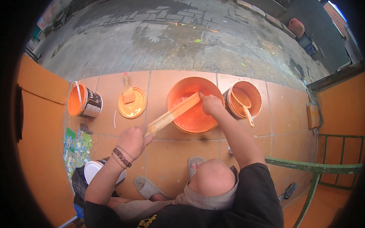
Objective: The person sits on the floor and mixes orange paint in a bucket using a wooden stick. They transfer some paint into a smaller container and continue stirring the mixture thoroughly.
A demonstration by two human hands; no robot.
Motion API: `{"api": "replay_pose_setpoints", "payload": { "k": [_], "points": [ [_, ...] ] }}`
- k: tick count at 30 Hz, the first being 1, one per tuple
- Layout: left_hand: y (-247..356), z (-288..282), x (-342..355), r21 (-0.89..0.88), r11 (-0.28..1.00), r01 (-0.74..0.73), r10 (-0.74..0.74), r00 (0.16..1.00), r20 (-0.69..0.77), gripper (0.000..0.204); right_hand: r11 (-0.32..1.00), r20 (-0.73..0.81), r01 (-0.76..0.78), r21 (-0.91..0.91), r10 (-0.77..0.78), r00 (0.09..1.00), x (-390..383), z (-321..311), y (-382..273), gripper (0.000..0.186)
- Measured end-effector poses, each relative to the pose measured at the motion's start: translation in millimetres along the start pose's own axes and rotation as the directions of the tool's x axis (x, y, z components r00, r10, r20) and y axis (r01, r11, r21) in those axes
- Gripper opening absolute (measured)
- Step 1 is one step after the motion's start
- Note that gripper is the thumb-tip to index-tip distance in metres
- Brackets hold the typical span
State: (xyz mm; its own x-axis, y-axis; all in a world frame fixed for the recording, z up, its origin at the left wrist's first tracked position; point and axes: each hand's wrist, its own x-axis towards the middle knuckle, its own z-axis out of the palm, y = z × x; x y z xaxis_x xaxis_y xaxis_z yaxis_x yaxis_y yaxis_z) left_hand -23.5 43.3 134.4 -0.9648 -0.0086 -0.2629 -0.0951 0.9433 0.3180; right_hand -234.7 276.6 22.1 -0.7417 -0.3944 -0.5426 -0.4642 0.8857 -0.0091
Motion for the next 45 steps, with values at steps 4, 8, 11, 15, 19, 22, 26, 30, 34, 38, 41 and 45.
{"api": "replay_pose_setpoints", "payload": {
  "k": [4, 8, 11, 15, 19, 22, 26, 30, 34, 38, 41, 45],
  "points": [
    [4, -9, -4, 0.035, 0.999, 0.015, -0.016, 0.999, 0.03, 0.036, 0.998, 0.017, -0.044, 0.035, 0.043, 0.999, 28, 17, 14, 0.066],
    [2, -12, -12, 0.08, 0.995, 0.053, -0.056, 0.998, 0.029, 0.036, 0.873, 0.139, -0.15, 0.464, 0.095, 0.986, 22, 2, 4, 0.049],
    [4, -11, -15, 0.101, 0.993, 0.054, -0.055, 0.998, 0.009, 0.036, 0.273, 0.395, -0.399, 0.875, 0.073, 0.916, 24, -11, 10, 0.024],
    [4, -5, -15, 0.098, 0.994, 0.049, -0.048, 0.999, -0.008, 0.036, -0.222, 0.517, -0.533, 0.817, -0.127, 0.846, 34, -8, 17, 0.008],
    [4, -3, -16, 0.101, 0.994, 0.042, -0.041, 0.999, -0.014, 0.037, -0.342, 0.495, -0.526, 0.779, -0.18, 0.85, 28, -8, 13, 0.013],
    [2, -3, -16, 0.102, 0.994, 0.037, -0.035, 0.999, -0.018, 0.037, -0.246, 0.509, -0.516, 0.821, -0.095, 0.856, 17, -10, -1, 0.014],
    [3, -6, -17, 0.094, 0.994, 0.062, -0.064, 0.998, 0.017, 0.038, 0.032, 0.451, -0.45, 0.892, -0.014, 0.892, -15, -17, -19, 0.012],
    [7, -7, -10, 0.061, 0.997, 0.039, -0.04, 0.999, 0.015, 0.038, 0.747, 0.029, -0.004, 0.665, -0.02, 0.999, -61, -8, -38, 0.059],
    [8, -6, -9, 0.064, 0.996, 0.068, -0.069, 0.997, 0.024, 0.038, 0.821, -0.006, 0.189, 0.539, -0.22, 0.975, -89, -30, -74, 0.065],
    [11, -3, -7, 0.076, 0.995, 0.068, -0.07, 0.997, 0.016, 0.038, 0.811, -0.051, 0.227, 0.54, -0.238, 0.97, -79, -16, -87, 0.066],
    [10, -1, -8, 0.082, 0.995, 0.057, -0.056, 0.998, -0.007, 0.038, 0.807, -0.044, 0.194, 0.557, -0.205, 0.978, -72, -15, -86, 0.066],
    [7, 5, -11, 0.079, 0.996, 0.044, -0.041, 0.998, -0.038, 0.04, 0.823, -0.048, 0.171, 0.543, -0.173, 0.984, -54, -11, -76, 0.065]
  ]
}}
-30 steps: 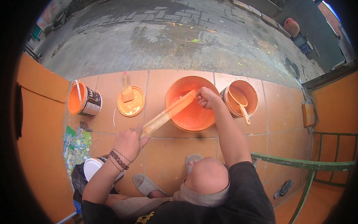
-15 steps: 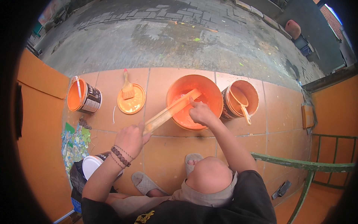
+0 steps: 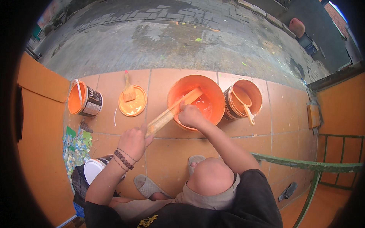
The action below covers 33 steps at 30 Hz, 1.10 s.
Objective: The person sits on the floor and mixes orange paint in a bucket using a wooden stick. They transfer some paint into a smaller container and continue stirring the mixture thoroughly.
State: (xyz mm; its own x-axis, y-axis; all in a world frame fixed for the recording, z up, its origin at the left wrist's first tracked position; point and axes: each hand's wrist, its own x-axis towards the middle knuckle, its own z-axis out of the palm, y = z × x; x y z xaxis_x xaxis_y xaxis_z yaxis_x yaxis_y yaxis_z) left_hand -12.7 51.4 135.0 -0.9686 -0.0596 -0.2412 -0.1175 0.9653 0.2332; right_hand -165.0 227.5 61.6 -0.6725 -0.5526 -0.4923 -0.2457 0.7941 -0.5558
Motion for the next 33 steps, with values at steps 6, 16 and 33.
{"api": "replay_pose_setpoints", "payload": {
  "k": [6, 16, 33],
  "points": [
    [-1, 1, -1, 0.009, 1.0, -0.008, 0.008, 1.0, 0.001, 0.041, 0.984, 0.042, -0.173, 0.04, 0.172, 0.984, 10, -26, 12, 0.061],
    [3, -2, -1, 0.058, 0.998, 0.005, -0.005, 1.0, 0.009, 0.04, 0.976, -0.034, -0.216, -0.036, 0.215, 0.976, 55, -32, 70, 0.055],
    [9, -1, -7, 0.087, 0.996, 0.018, -0.016, 1.0, -0.019, 0.036, 0.146, 0.387, -0.457, 0.877, 0.348, 0.854, 47, -51, 72, 0.012]
  ]
}}
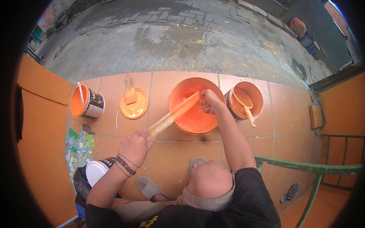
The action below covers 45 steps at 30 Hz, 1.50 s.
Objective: The person sits on the floor and mixes orange paint in a bucket using a wooden stick. They transfer some paint into a smaller container and continue stirring the mixture thoroughly.
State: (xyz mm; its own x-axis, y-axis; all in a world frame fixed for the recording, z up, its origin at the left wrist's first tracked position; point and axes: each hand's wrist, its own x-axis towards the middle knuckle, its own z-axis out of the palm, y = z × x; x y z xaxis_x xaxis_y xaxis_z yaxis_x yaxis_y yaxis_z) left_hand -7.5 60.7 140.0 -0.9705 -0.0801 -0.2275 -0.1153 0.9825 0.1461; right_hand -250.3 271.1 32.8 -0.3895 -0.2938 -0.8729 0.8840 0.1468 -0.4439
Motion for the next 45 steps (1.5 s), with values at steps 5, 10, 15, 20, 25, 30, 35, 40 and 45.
{"api": "replay_pose_setpoints", "payload": {
  "k": [5, 10, 15, 20, 25, 30, 35, 40, 45],
  "points": [
    [15, 6, 2, 0.105, 0.994, -0.038, 0.058, 0.98, -0.192, 0.016, 0.959, -0.013, 0.144, -0.245, -0.152, 0.988, -36, -3, 19, 0.015],
    [39, 14, 14, 0.324, 0.943, 0.076, 0.029, 0.951, -0.308, 0.011, 0.08, 0.204, 0.333, -0.94, -0.652, 0.73, -67, 6, 54, 0.075],
    [46, 34, 18, 0.469, 0.866, 0.175, -0.059, 0.966, -0.253, 0.011, -0.185, 0.284, 0.216, -0.959, -0.596, 0.751, -74, 18, 74, 0.075],
    [49, 35, 18, 0.466, 0.866, 0.18, -0.048, 0.959, -0.281, 0.015, -0.268, 0.317, 0.183, -0.946, -0.642, 0.698, -65, 14, 80, 0.077],
    [52, 35, 18, 0.489, 0.859, 0.154, -0.076, 0.982, -0.175, 0.024, -0.441, 0.39, 0.144, -0.886, -0.54, 0.746, -71, 33, 81, 0.081],
    [52, 34, 21, 0.48, 0.866, 0.136, -0.092, 0.989, -0.114, 0.028, -0.489, 0.387, 0.117, -0.864, -0.499, 0.775, -78, 47, 77, 0.081],
    [49, 32, 23, 0.421, 0.898, 0.124, -0.097, 0.992, -0.086, 0.027, -0.54, 0.432, 0.108, -0.834, -0.519, 0.737, -69, 39, 76, 0.079],
    [43, 37, 22, 0.432, 0.893, 0.128, -0.056, 0.983, -0.175, 0.022, -0.592, 0.465, 0.077, -0.802, -0.54, 0.702, -58, 28, 67, 0.076],
    [39, 42, 22, 0.367, 0.92, 0.136, -0.077, 0.982, -0.172, 0.023, -0.61, 0.47, 0.049, -0.791, -0.555, 0.686, -47, 14, 58, 0.075]
  ]
}}
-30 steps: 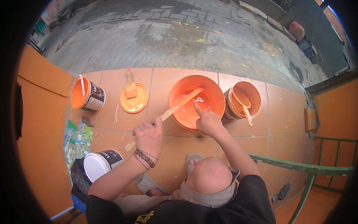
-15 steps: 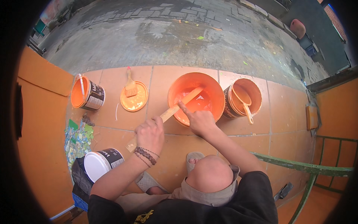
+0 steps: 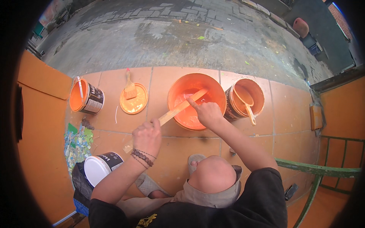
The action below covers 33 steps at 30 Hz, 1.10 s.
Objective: The person sits on the floor and mixes orange paint in a bucket using a wooden stick. They transfer some paint into a smaller container and continue stirring the mixture thoroughly.
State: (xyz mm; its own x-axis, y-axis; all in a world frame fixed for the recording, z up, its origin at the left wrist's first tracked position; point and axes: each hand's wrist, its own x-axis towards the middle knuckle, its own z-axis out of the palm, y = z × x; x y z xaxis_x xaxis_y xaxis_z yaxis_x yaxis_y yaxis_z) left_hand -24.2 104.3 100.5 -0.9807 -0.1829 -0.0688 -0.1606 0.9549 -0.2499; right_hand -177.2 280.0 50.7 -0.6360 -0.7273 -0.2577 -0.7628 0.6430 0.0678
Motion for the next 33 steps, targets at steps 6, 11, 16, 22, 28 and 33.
{"api": "replay_pose_setpoints", "payload": {
  "k": [6, 11, 16, 22, 28, 33],
  "points": [
    [-6, 7, 1, -0.029, 0.999, -0.016, 0.015, 0.999, -0.043, 0.022, 0.994, 0.154, -0.106, -0.018, 0.108, 0.982, 10, 4, 18, 0.07],
    [-9, 0, 5, -0.056, 0.998, -0.035, 0.033, 0.999, -0.039, 0.021, 0.983, 0.173, -0.182, 0.006, 0.178, 0.969, 17, 25, 35, 0.072],
    [-13, 2, 6, -0.069, 0.996, -0.056, 0.052, 0.997, -0.049, 0.02, 0.974, 0.259, -0.224, -0.02, 0.222, 0.94, 26, 24, 34, 0.065],
    [-25, -5, 3, -0.036, 0.997, -0.062, 0.059, 0.996, -0.06, 0.018, 0.961, 0.302, -0.273, -0.051, 0.275, 0.913, 30, 21, 34, 0.061],
    [-36, -20, 4, -0.096, 0.993, -0.071, 0.072, 0.997, 0.003, 0.013, 0.941, 0.317, -0.339, 0.012, 0.318, 0.893, 36, 24, 32, 0.058],
    [-42, -39, 11, -0.188, 0.979, -0.075, 0.091, 0.993, 0.079, 0.011, 0.912, 0.34, -0.41, 0.028, 0.377, 0.862, 46, 39, 37, 0.058]
  ]
}}
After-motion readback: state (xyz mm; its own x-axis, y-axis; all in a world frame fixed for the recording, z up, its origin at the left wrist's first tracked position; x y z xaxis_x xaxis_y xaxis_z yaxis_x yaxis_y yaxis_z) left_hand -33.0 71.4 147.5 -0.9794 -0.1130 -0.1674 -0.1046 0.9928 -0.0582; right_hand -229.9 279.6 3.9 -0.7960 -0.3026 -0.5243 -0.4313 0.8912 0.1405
